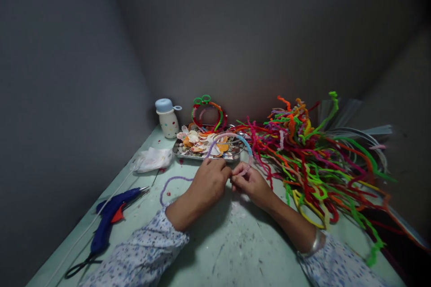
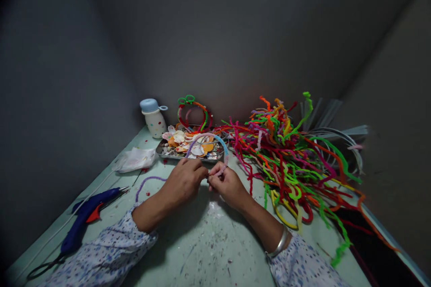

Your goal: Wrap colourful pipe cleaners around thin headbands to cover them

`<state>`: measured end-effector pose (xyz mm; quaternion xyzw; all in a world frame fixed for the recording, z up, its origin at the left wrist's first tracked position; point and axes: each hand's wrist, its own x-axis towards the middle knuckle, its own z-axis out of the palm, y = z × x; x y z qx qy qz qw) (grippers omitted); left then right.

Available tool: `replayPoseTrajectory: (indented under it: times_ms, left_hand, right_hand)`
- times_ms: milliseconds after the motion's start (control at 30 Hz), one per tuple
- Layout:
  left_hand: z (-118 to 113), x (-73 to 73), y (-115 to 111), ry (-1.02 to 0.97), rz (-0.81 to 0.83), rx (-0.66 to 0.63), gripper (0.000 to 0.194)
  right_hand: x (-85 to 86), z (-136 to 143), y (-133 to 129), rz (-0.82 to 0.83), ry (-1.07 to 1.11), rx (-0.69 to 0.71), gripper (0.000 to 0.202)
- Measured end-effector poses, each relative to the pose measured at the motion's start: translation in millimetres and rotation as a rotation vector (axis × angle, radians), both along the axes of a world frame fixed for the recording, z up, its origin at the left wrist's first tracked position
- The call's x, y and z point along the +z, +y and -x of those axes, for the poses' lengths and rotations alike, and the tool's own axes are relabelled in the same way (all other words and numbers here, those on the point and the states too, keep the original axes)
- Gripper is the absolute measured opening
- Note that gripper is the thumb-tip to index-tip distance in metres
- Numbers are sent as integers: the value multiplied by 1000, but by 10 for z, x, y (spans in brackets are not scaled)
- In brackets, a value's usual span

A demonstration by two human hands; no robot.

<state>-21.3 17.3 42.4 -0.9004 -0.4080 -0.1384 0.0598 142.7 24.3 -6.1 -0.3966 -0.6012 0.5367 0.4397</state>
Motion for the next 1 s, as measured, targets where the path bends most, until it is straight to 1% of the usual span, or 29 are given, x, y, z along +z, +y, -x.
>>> replayPoseTrajectory:
  times_ms: [167, 333, 500, 633, 733, 833, 1000]
  left_hand:
    - [13, 55, 13, -33, 106, -10, 19]
    - [10, 72, -9, -14, 140, 3, 18]
    - [3, 97, -32, -78, 218, 25, 21]
    - [12, 96, -22, -211, 335, 39, 21]
    - [27, 103, -14, -284, 471, 34, 21]
    - [47, 140, -16, -318, 593, 29, 20]
    - [91, 198, -14, -304, 685, 29, 17]
  right_hand:
    - [4, -32, 20, 15, -15, 16, 11]
    - [21, -46, -2, 5, -2, 61, 10]
    - [28, -62, -18, 8, 1, 85, 11]
    - [28, -90, 1, -8, 10, 107, 10]
    - [42, -95, -1, 13, 22, 136, 8]
    - [55, -80, -25, 41, 46, 180, 9]
    - [32, -52, -58, 63, 55, 235, 9]
